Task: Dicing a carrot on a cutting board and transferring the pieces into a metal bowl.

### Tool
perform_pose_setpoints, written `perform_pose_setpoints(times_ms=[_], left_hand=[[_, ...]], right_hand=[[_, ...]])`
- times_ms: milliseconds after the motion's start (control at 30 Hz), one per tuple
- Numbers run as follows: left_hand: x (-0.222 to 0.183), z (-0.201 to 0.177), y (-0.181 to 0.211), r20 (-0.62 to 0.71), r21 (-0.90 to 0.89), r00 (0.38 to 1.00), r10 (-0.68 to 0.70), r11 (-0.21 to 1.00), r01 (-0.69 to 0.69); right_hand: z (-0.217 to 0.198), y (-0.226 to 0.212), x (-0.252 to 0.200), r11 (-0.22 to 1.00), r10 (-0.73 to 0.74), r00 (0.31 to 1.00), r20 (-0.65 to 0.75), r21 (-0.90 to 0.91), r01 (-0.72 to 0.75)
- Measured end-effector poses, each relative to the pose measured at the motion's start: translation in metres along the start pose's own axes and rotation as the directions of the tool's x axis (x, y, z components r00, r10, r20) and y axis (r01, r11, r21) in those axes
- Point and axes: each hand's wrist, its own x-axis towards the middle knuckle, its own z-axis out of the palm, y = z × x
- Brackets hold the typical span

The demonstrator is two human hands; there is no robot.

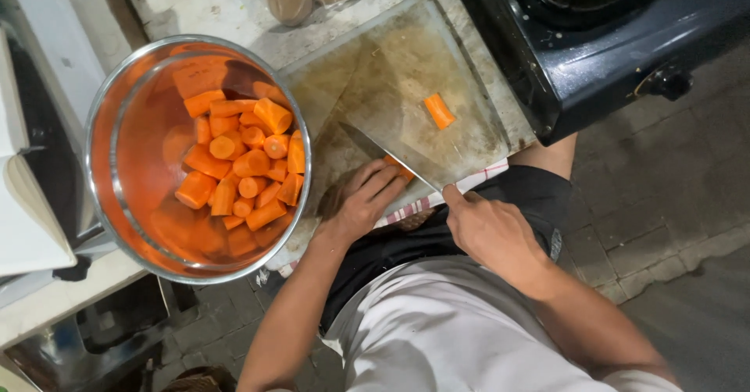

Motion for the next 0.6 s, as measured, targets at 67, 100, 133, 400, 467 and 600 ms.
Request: perform_pose_setpoints(times_ms=[67, 100, 133, 400, 467, 600], left_hand=[[-0.001, -0.002, -0.001, 0.022, 0.002, 1.000, 0.009, 1.000, -0.009], [-0.003, 0.000, -0.003, 0.041, 0.011, 0.999, 0.012, 1.000, -0.013], [-0.006, 0.001, -0.006, 0.060, 0.021, 0.998, 0.016, 1.000, -0.017], [-0.001, 0.004, -0.005, 0.003, 0.096, 1.000, 0.006, 0.995, -0.006], [-0.001, 0.003, -0.005, 0.003, 0.109, 1.000, 0.002, 0.994, -0.002], [0.000, 0.001, -0.004, -0.004, 0.135, 1.000, -0.014, 0.991, 0.015]], right_hand=[[-0.006, -0.001, 0.001, 1.000, -0.010, 1.000, -0.007, 0.002, 0.011], [-0.011, -0.002, 0.003, 0.999, 0.009, 1.000, 0.003, 0.039, -0.009], [-0.015, -0.002, 0.004, 0.997, 0.028, 1.000, 0.013, 0.076, -0.029], [-0.025, -0.002, 0.007, 0.993, 0.024, 0.999, 0.041, 0.115, -0.028], [-0.029, -0.003, 0.008, 0.993, 0.017, 0.999, 0.049, 0.116, -0.022], [-0.027, -0.002, 0.008, 0.996, 0.010, 0.994, 0.113, 0.085, -0.019]])
